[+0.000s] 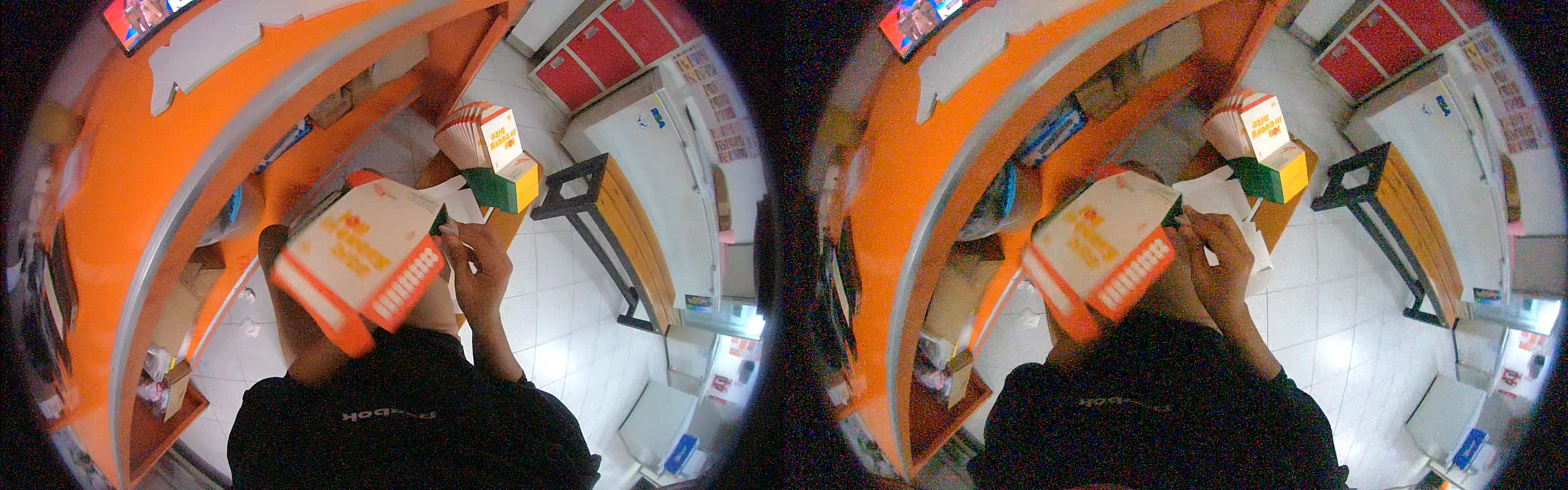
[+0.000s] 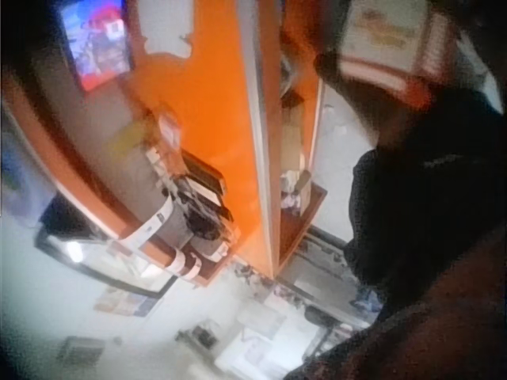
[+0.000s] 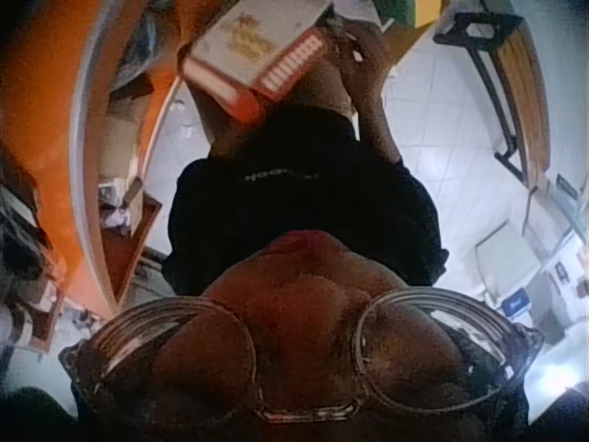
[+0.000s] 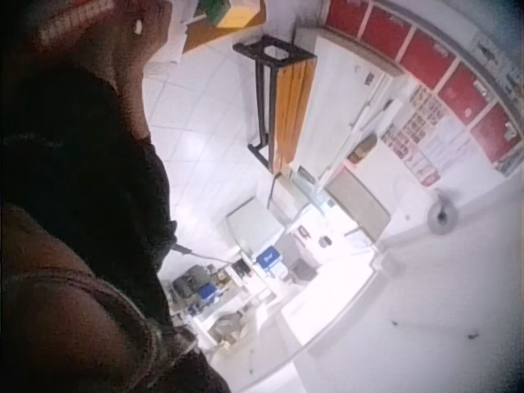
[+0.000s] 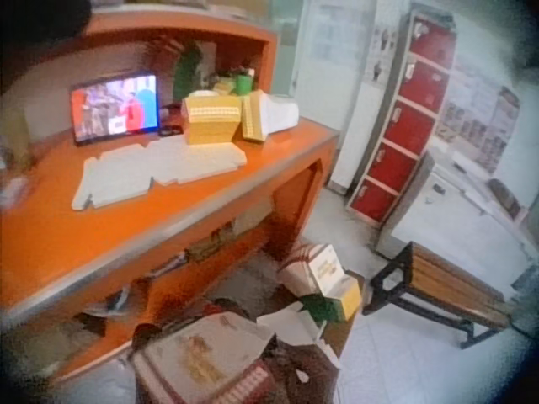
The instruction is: The person sits on a low stool and folds flat cardboard pieces into small rectangular boxes. They repeatedly fold the flaps, tuck the sides, and stack the finished boxes on a wooden stool next to them.
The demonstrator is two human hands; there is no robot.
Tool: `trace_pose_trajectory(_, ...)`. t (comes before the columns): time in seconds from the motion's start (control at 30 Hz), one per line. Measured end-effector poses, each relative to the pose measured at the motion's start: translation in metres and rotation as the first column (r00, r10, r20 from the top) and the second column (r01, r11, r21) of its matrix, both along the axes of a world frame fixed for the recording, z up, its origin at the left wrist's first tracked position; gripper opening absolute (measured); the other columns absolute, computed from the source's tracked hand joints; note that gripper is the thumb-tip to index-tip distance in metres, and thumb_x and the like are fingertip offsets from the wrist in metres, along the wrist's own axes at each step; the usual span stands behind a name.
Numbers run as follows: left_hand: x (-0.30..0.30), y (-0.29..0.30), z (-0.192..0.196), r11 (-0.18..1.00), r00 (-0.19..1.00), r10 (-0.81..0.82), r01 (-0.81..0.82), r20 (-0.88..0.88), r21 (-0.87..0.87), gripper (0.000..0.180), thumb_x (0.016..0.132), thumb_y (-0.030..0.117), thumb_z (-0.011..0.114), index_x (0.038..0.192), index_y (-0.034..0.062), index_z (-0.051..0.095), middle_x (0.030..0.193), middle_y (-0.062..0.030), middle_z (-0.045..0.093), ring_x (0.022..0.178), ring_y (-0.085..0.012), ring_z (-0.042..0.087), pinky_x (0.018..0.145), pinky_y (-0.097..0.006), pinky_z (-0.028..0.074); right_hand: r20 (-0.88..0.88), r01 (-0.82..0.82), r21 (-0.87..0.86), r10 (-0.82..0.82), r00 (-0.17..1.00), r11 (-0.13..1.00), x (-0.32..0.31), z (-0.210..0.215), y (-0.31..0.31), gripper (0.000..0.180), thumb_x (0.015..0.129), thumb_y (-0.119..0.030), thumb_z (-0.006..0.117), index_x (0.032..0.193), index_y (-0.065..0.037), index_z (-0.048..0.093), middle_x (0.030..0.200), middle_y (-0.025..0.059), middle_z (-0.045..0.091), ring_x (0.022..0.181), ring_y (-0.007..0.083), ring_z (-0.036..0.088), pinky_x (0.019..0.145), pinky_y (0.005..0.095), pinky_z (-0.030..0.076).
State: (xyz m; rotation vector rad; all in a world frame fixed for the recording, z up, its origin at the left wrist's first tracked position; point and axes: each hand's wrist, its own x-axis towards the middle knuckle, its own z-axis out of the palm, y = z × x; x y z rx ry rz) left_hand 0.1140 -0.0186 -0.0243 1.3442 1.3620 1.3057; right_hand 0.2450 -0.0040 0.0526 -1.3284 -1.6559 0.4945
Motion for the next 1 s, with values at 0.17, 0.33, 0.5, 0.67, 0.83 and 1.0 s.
trace_pose_trajectory(0.17, -0.01, 0.001, 0.005, 0.997, 0.99, -0.012, 0.023, 0.142, -0.076, 0.047, 0.087, 0.029, 0.061, 0.121, 0.0011, 0.046, 0.122, -0.0147, 0.049, 0.112, -0.0213, 0.047, 0.095, -0.035, 0.038, 0.008, -0.222, -0.035, 0.223, 0.975, 0.974, 0.001, 0.01, 0.006, 0.018, 0.074, 0.003, 0.066, 0.093, 0.0, 0.065, 0.098, 0.0119, 0.061, 0.088, 0.0247, 0.062, 0.075, 0.0309, 0.05)
trace_pose_trajectory(0.33, -0.017, 0.004, 0.007, 0.993, 0.976, -0.017, 0.041, 0.216, -0.108, 0.045, 0.087, 0.027, 0.06, 0.121, 0.0009, 0.047, 0.12, -0.0159, 0.05, 0.11, -0.0233, 0.048, 0.094, -0.036, 0.038, 0.051, -0.244, -0.062, 0.247, 0.968, 0.968, -0.004, 0.02, 0.006, 0.012, 0.076, 0.002, 0.066, 0.088, 0.0, 0.065, 0.098, 0.0107, 0.061, 0.089, 0.0221, 0.061, 0.076, 0.0305, 0.049)
trace_pose_trajectory(0.5, -0.02, 0.007, 0.009, 0.994, 0.972, -0.018, 0.042, 0.236, -0.097, 0.044, 0.087, 0.026, 0.06, 0.12, 0.0008, 0.047, 0.117, -0.0171, 0.051, 0.109, -0.0253, 0.049, 0.093, -0.036, 0.039, -0.019, -0.192, -0.07, 0.191, 0.981, 0.979, 0.0, 0.023, 0.006, 0.013, 0.074, 0.003, 0.068, 0.086, 0.001, 0.065, 0.095, 0.0099, 0.061, 0.086, 0.0195, 0.061, 0.076, 0.029, 0.049)
trace_pose_trajectory(0.67, -0.01, 0.006, 0.015, 0.999, 0.977, -0.019, 0.026, 0.214, -0.026, 0.042, 0.087, 0.024, 0.059, 0.12, 0.0007, 0.047, 0.115, -0.0183, 0.052, 0.107, -0.0273, 0.05, 0.092, -0.037, 0.04, -0.021, -0.141, -0.065, 0.14, 0.99, 0.988, -0.011, 0.029, 0.005, 0.014, 0.073, 0.005, 0.067, 0.085, 0.001, 0.066, 0.095, 0.0098, 0.062, 0.087, 0.0182, 0.062, 0.077, 0.0286, 0.049)
trace_pose_trajectory(0.83, -0.003, -0.007, 0.023, 0.997, 0.989, 0.033, -0.042, 0.147, 0.059, 0.041, 0.087, 0.023, 0.058, 0.12, 0.0005, 0.047, 0.113, -0.0195, 0.052, 0.106, -0.0293, 0.051, 0.091, -0.037, 0.04, 0.053, -0.019, 0.059, 0.016, 0.998, 0.998, -0.028, 0.025, 0.005, 0.019, 0.072, 0.0, 0.069, 0.091, 0.001, 0.065, 0.099, 0.0111, 0.062, 0.091, 0.0219, 0.062, 0.081, 0.029, 0.048)
trace_pose_trajectory(1.0, -0.016, -0.002, 0.034, 0.957, 0.965, 0.257, -0.261, 0.046, 0.126, 0.04, 0.087, 0.021, 0.058, 0.119, 0.0004, 0.047, 0.111, -0.0207, 0.053, 0.104, -0.0312, 0.052, 0.09, -0.038, 0.041, 0.076, 0.048, 0.246, -0.069, 0.995, 0.968, -0.016, -0.011, 0.023, 0.029, 0.071, -0.004, 0.07, 0.099, 0.0, 0.063, 0.099, 0.0132, 0.063, 0.092, 0.0237, 0.062, 0.08, 0.0323, 0.049)
